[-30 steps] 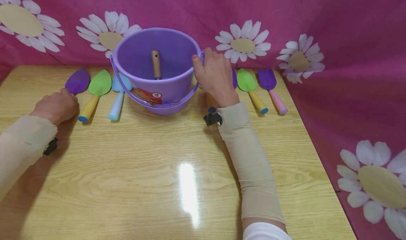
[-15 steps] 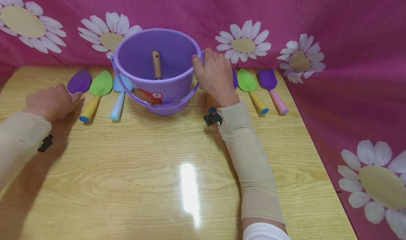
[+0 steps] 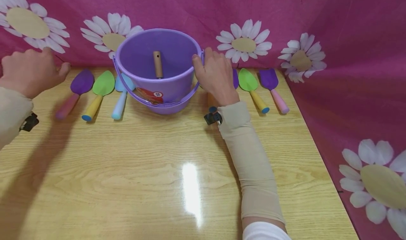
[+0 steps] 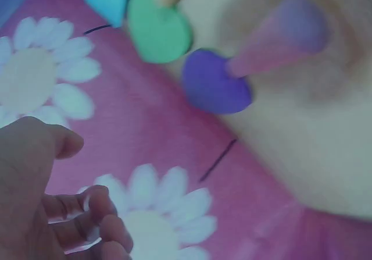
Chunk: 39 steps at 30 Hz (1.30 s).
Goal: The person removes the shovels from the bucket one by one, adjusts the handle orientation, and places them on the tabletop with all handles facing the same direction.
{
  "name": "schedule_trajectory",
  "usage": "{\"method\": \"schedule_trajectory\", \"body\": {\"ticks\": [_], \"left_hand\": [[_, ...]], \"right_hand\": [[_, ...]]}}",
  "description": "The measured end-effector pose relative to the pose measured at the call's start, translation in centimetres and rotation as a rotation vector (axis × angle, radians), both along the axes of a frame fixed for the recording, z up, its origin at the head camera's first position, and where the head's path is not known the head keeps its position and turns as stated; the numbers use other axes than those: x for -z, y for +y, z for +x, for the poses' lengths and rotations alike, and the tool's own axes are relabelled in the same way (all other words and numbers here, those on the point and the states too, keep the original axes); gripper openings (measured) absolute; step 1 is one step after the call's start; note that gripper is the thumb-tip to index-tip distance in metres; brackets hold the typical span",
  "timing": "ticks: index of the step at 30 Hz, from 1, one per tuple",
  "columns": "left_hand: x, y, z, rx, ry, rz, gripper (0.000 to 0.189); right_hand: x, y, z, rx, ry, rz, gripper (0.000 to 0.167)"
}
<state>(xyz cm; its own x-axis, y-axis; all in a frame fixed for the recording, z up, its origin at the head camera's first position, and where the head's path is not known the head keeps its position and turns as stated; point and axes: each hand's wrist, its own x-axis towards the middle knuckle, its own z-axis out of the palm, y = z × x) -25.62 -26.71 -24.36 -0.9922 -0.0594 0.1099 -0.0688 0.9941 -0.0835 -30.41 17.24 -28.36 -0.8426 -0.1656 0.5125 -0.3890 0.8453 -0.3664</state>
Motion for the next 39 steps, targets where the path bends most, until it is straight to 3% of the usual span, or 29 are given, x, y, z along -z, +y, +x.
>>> {"method": "schedule_trajectory", "body": {"ticks": [6, 9, 15, 22, 29, 36, 39], "left_hand": [[-3.4, 2.4, -0.4, 0.101, 0.113, -0.067, 0.049], [-4.9, 3.6, -0.6, 0.146, 0.121, -0.089, 0.046], [-6.5, 6.4, -1.2, 0.253, 0.151, -0.116, 0.043], [-7.1, 9.8, -1.9, 0.412, 0.233, -0.117, 0.04], [-7.0, 12.6, -2.2, 0.498, 0.168, -0.172, 0.041], [-6.6, 15.2, -2.8, 0.661, 0.176, -0.189, 0.039], [-6.3, 16.0, -3.2, 0.727, 0.119, -0.211, 0.039]], "right_hand": [[-0.1, 0.1, 0.0, 0.0, -0.016, -0.011, 0.044], [-0.1, 0.0, 0.0, -0.003, -0.019, -0.015, 0.044], [0.0, 0.1, -0.1, 0.002, -0.019, -0.012, 0.043], [-0.1, 0.1, -0.2, 0.005, -0.025, -0.004, 0.043], [-0.3, 0.0, -0.1, -0.002, -0.02, -0.003, 0.042], [-0.3, 0.0, 0.2, -0.001, -0.023, -0.012, 0.042], [-0.3, -0.1, 0.3, -0.005, -0.022, -0.016, 0.042]]}}
